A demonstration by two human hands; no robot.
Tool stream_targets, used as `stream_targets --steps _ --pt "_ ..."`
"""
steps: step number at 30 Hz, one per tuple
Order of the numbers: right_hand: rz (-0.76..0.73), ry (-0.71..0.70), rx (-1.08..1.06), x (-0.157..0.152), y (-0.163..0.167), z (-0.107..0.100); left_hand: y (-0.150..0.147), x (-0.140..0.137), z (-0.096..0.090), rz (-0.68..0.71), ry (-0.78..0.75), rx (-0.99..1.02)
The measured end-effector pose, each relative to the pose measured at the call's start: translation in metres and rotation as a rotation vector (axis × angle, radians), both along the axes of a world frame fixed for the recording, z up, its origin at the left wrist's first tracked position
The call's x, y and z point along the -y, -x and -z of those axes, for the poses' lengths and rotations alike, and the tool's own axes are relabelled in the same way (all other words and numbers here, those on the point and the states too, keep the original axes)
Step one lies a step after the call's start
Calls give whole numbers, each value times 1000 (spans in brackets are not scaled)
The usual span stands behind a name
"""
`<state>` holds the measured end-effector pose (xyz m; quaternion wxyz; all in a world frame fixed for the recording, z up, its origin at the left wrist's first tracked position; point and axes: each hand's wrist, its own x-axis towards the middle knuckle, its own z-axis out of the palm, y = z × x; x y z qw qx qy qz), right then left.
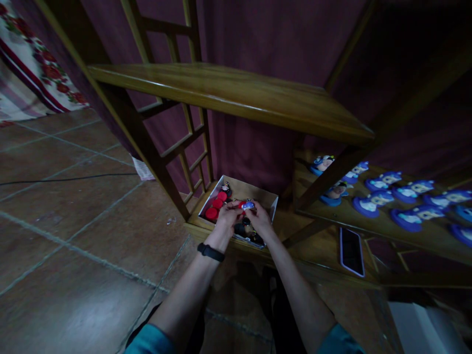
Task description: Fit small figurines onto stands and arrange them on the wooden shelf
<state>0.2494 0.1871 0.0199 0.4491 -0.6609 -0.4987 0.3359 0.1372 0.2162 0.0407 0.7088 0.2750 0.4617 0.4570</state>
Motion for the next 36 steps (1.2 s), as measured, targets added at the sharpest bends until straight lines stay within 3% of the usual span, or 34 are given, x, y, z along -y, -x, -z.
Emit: stream_targets --steps 10,21,36 --pt "-12 -41 23 2 2 -4 2 1 -2 -33 -91 10" --pt "38 -14 116 4 1 -7 2 -3 8 -22 -129 1" --pt "63 -8 -96 0 0 1 4 -2 4 -3 -149 -47"
